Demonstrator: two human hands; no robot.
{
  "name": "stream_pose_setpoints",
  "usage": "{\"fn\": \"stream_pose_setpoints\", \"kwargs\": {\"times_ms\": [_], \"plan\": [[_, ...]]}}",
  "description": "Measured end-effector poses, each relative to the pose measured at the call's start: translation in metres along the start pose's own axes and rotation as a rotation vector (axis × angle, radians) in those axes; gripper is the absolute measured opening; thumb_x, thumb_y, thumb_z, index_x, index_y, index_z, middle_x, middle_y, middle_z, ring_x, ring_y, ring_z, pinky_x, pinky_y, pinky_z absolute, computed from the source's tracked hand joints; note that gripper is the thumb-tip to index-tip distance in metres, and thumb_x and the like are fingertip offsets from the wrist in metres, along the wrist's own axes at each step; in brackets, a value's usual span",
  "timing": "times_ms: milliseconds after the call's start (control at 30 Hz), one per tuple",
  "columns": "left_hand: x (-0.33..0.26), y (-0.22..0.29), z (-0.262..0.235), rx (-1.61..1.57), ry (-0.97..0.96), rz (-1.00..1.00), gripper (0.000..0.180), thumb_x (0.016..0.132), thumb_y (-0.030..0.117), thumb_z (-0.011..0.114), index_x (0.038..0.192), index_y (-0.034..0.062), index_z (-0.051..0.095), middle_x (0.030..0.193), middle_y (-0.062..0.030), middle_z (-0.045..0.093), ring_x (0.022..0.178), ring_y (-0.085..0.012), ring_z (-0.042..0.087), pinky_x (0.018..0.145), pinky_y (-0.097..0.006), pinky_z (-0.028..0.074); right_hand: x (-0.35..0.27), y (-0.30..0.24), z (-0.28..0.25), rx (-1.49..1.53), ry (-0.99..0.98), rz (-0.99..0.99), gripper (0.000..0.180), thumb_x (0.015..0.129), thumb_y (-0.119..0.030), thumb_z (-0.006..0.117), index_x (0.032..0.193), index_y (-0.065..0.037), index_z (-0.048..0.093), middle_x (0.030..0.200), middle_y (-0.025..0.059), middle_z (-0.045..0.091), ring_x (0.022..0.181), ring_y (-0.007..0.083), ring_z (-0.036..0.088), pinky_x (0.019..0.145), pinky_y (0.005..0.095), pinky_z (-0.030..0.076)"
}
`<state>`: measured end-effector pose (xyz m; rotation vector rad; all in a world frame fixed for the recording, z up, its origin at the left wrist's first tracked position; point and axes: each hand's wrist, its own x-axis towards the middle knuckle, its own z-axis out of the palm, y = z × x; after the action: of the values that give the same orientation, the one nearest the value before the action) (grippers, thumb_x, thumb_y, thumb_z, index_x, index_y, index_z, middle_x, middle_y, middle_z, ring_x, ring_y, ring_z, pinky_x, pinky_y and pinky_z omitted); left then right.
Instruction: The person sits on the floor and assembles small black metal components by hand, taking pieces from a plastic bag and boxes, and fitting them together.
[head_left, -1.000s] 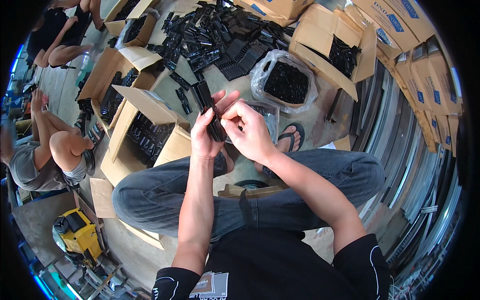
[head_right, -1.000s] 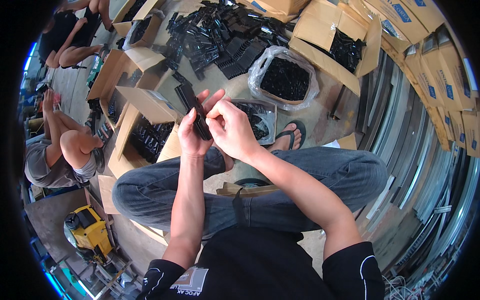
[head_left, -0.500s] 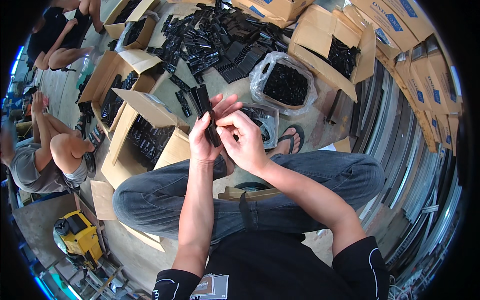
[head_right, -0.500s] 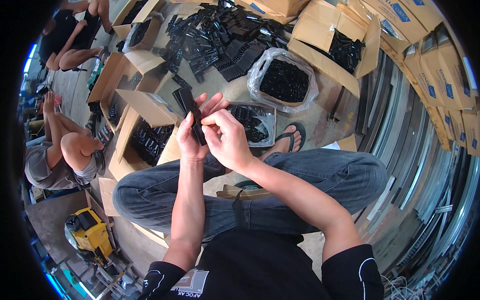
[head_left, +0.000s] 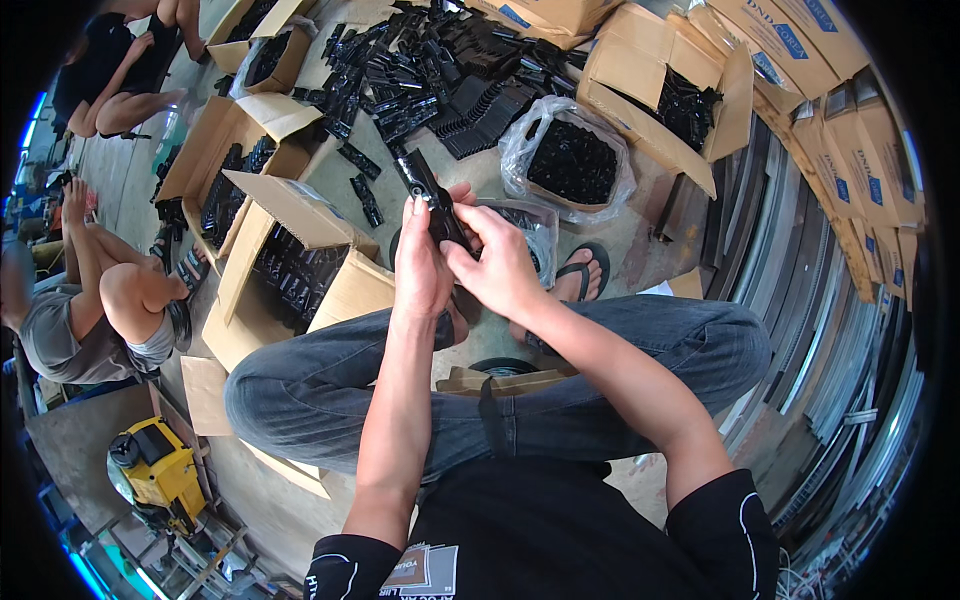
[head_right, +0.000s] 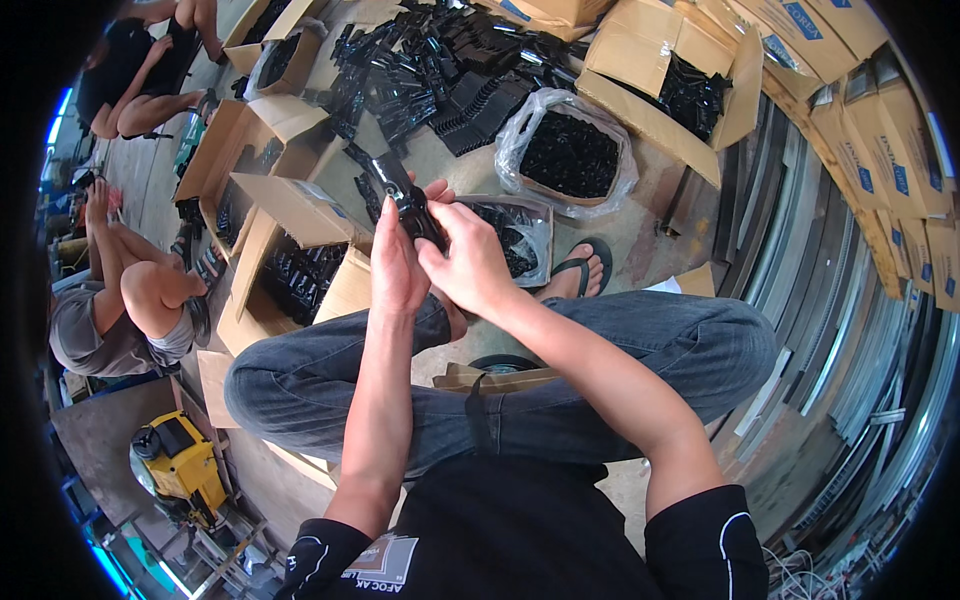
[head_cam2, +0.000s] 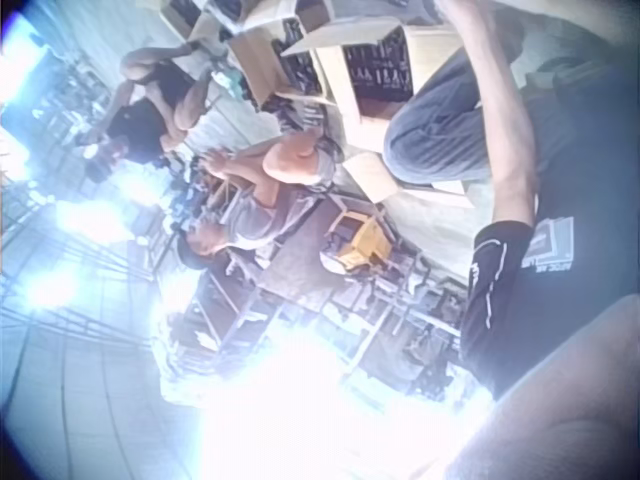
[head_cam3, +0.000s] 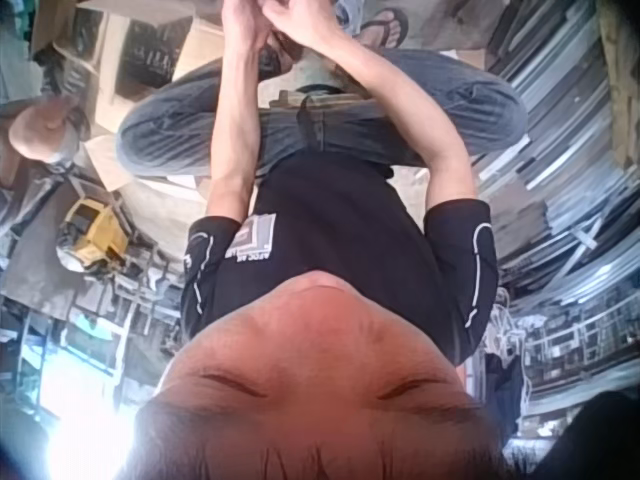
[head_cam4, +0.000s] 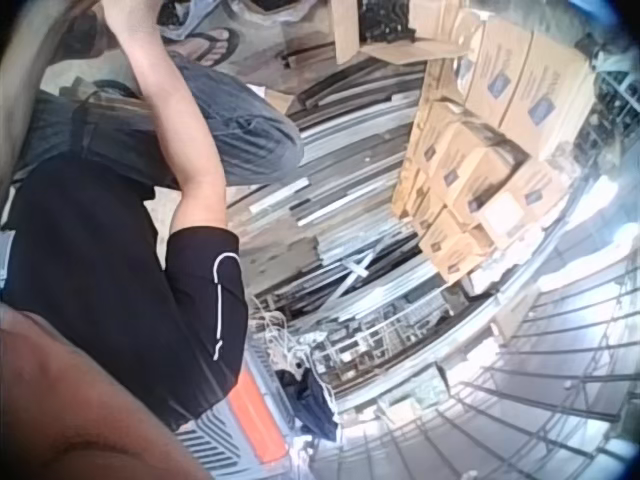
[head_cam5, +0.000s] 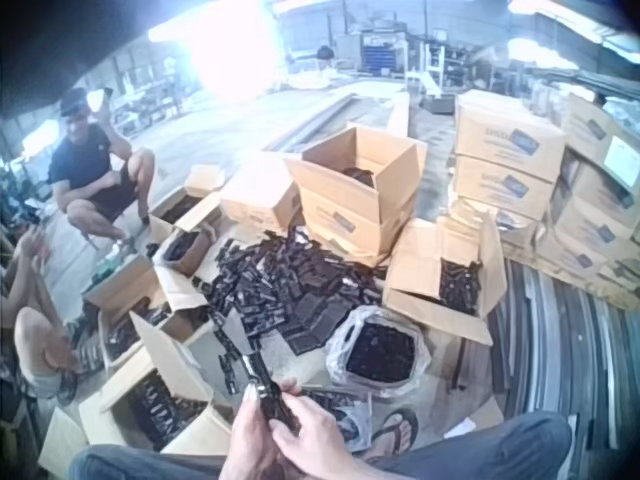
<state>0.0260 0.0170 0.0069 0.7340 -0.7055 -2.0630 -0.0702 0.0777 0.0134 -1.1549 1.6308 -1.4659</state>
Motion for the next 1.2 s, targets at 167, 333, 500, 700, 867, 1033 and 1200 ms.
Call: {"fn": "stream_pose_setpoints", "kwargs": {"times_ms": [167, 333, 500, 700, 867, 1033, 1200], "plan": [[0.004, 0.003, -0.011, -0.103, -0.167, -0.085, 0.046, 0.104, 0.028, 0.038, 0.142, 0.0016, 0.04, 0.13, -0.0205, 0.057, 0.12, -0.032, 0.057, 0.104, -0.047, 0.046, 0.009, 0.019, -0.008, 0.234, -0.068, 0.097, 0.045, 0.083, -0.001, 0.068, 0.125, 0.003, 0.052, 0.094, 0.0121, 0.07, 0.081, 0.0137, 0.067, 0.072, 0.0292, 0.055], [0.0, 0.013, -0.001, 0.093, -0.07, -0.129, 0.041, 0.098, 0.012, 0.043, 0.136, -0.0006, 0.042, 0.125, -0.0147, 0.058, 0.117, -0.0267, 0.058, 0.104, -0.043, 0.044, 0.016, 0.029, -0.019, 0.34, -0.124, 0.197, 0.049, 0.083, -0.001, 0.069, 0.127, 0.002, 0.048, 0.098, 0.0105, 0.068, 0.084, 0.0123, 0.065, 0.075, 0.0272, 0.052], [-0.005, 0.025, 0.002, 0.415, -0.059, -0.172, 0.065, 0.096, 0.007, 0.056, 0.153, -0.0024, 0.026, 0.134, -0.0151, 0.058, 0.118, -0.0197, 0.057, 0.101, -0.034, 0.043, 0.028, 0.029, -0.04, 0.5, -0.22, 0.313, 0.044, 0.089, -0.002, 0.066, 0.129, 0.003, 0.048, 0.101, 0.0101, 0.067, 0.088, 0.0114, 0.062, 0.079, 0.0271, 0.051], [-0.001, 0.017, -0.004, 0.487, -0.108, -0.098, 0.078, 0.089, -0.003, 0.064, 0.153, -0.0076, 0.021, 0.134, -0.0185, 0.059, 0.121, -0.021, 0.057, 0.106, -0.033, 0.043, 0.035, 0.027, -0.05, 0.2, -0.317, 0.078, 0.037, 0.092, -0.005, 0.064, 0.128, 0.0, 0.054, 0.094, 0.0092, 0.07, 0.084, 0.0108, 0.064, 0.074, 0.0283, 0.053], [0.001, 0.013, -0.007, 0.499, -0.101, -0.142, 0.074, 0.086, -0.006, 0.066, 0.15, -0.0044, 0.031, 0.133, -0.0183, 0.059, 0.12, -0.0238, 0.058, 0.105, -0.037, 0.046, 0.037, 0.018, -0.05, -0.149, -0.313, -0.076, 0.031, 0.094, -0.013, 0.062, 0.122, -0.002, 0.055, 0.087, 0.0199, 0.069, 0.077, 0.0343, 0.07, 0.069, 0.0418, 0.053], [0.002, 0.002, -0.011, 0.306, -0.014, -0.217, 0.067, 0.085, -0.008, 0.064, 0.146, -0.0031, 0.036, 0.125, -0.0173, 0.062, 0.109, -0.0232, 0.065, 0.093, -0.038, 0.056, 0.035, 0.015, -0.051, -0.347, -0.325, -0.122, 0.024, 0.096, -0.024, 0.061, 0.108, -0.003, 0.058, 0.081, 0.0212, 0.066, 0.078, 0.0427, 0.065, 0.066, 0.0498, 0.049], [0.005, -0.016, -0.023, 0.107, 0.086, -0.313, 0.052, 0.085, -0.012, 0.06, 0.134, -0.0004, 0.047, 0.115, -0.0195, 0.066, 0.1, -0.0272, 0.07, 0.09, -0.041, 0.06, 0.038, 0.034, -0.043, -0.364, -0.112, -0.126, 0.036, 0.101, -0.03, 0.053, 0.079, -0.002, 0.058, 0.074, 0.0213, 0.062, 0.071, 0.0425, 0.062, 0.063, 0.0507, 0.046]]}}
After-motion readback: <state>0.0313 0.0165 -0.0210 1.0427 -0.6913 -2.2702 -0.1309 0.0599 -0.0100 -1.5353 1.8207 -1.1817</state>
